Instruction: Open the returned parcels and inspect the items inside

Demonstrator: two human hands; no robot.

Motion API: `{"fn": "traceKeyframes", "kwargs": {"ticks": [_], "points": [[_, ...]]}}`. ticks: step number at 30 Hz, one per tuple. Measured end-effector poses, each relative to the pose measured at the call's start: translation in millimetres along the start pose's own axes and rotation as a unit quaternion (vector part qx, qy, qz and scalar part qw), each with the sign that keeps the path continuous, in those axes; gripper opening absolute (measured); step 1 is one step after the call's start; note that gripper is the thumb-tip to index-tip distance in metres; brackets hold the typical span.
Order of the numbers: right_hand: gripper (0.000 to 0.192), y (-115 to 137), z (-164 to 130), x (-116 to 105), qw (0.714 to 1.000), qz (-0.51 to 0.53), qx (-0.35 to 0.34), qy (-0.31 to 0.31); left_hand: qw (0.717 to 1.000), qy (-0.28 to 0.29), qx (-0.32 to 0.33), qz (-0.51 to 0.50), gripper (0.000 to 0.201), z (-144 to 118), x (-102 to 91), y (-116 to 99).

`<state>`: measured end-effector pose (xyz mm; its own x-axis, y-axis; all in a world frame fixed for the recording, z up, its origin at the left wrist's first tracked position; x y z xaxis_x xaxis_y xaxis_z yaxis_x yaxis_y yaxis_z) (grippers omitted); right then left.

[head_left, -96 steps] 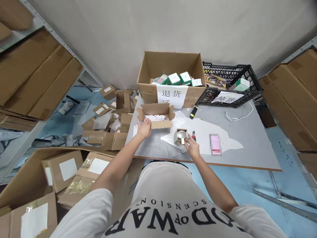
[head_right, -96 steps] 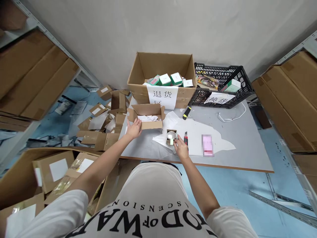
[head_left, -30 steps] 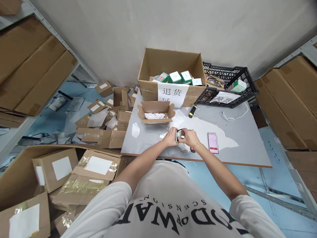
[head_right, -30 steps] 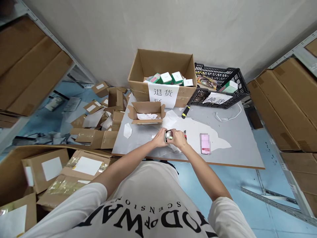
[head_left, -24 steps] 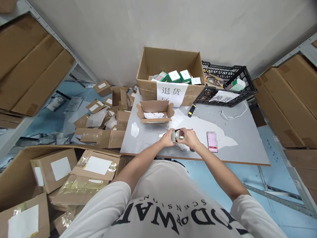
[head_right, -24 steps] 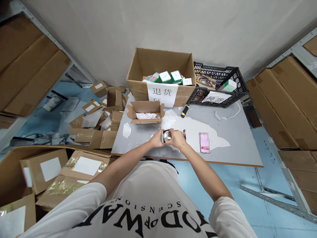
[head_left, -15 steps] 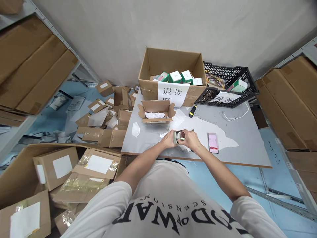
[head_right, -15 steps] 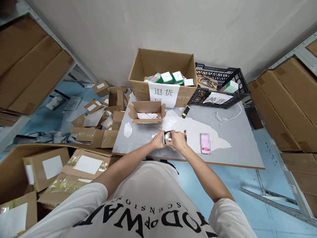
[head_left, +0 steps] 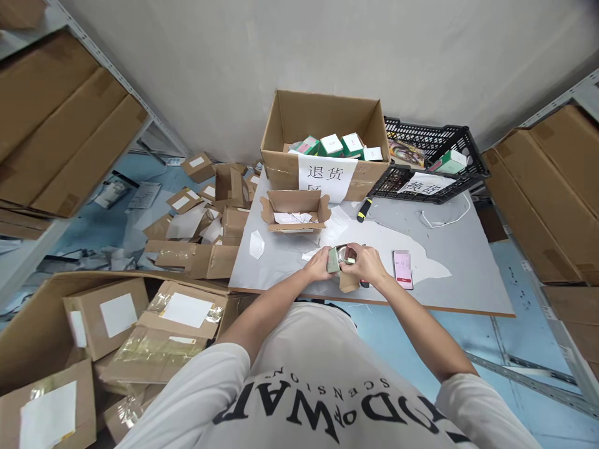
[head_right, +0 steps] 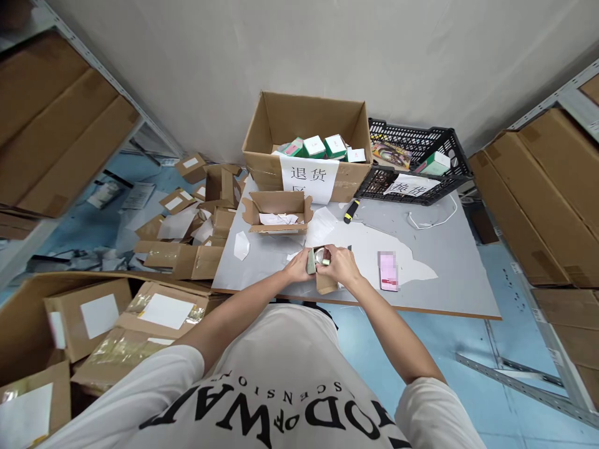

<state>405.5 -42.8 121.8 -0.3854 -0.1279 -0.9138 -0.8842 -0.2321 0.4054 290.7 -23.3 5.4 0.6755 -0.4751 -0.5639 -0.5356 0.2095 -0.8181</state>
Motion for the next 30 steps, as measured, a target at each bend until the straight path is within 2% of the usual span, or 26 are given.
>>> {"fn": "traceKeyframes", "kwargs": {"ticks": [6,8,12,15,17,21,26,30], "points": [[0.029,4,-8,-7,0.999,0.020,-0.006,-0.034,1.000,0.001,0.008,0.005,0.068,3,1.4,2],[0.027,8,-9,-17,0.998,0.025,-0.016,-0.052,1.000,0.011,0.006,0.005,0.068,0,3.0,7],[0.037,13,-1,-43,0.994,0.045,-0.056,-0.085,0.999,0.038,-0.005,-0.002,0.069,-13,9.5,20],[0.042,10,6,-53,0.992,0.072,-0.062,-0.088,0.999,-0.015,-0.017,-0.042,0.078,-15,4.1,24],[0.044,7,8,-56,0.989,0.085,-0.055,-0.103,0.998,-0.027,-0.015,-0.057,0.080,-10,2.2,23],[0.046,3,7,-49,0.994,0.059,-0.047,-0.085,0.997,-0.041,-0.037,-0.047,0.077,-1,-4.6,23],[0.040,12,6,-25,0.997,0.017,-0.072,-0.005,0.997,-0.050,-0.041,-0.042,0.078,-2,-9.6,25],[0.038,13,7,-8,0.998,-0.029,-0.043,0.046,0.998,-0.043,-0.028,-0.044,0.074,-2,-4.4,25]]}}
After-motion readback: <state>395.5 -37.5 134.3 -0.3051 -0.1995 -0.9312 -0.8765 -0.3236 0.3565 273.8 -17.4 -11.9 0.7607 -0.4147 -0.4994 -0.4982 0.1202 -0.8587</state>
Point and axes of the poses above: each hand's wrist, its own z-axis towards the middle knuckle, its own x-axis out of the palm, y = z × x, the point moved 7 cm from there along z, towards the middle knuckle, and after that the axes turned 9 degrees about -x, right-handed, at the moved point
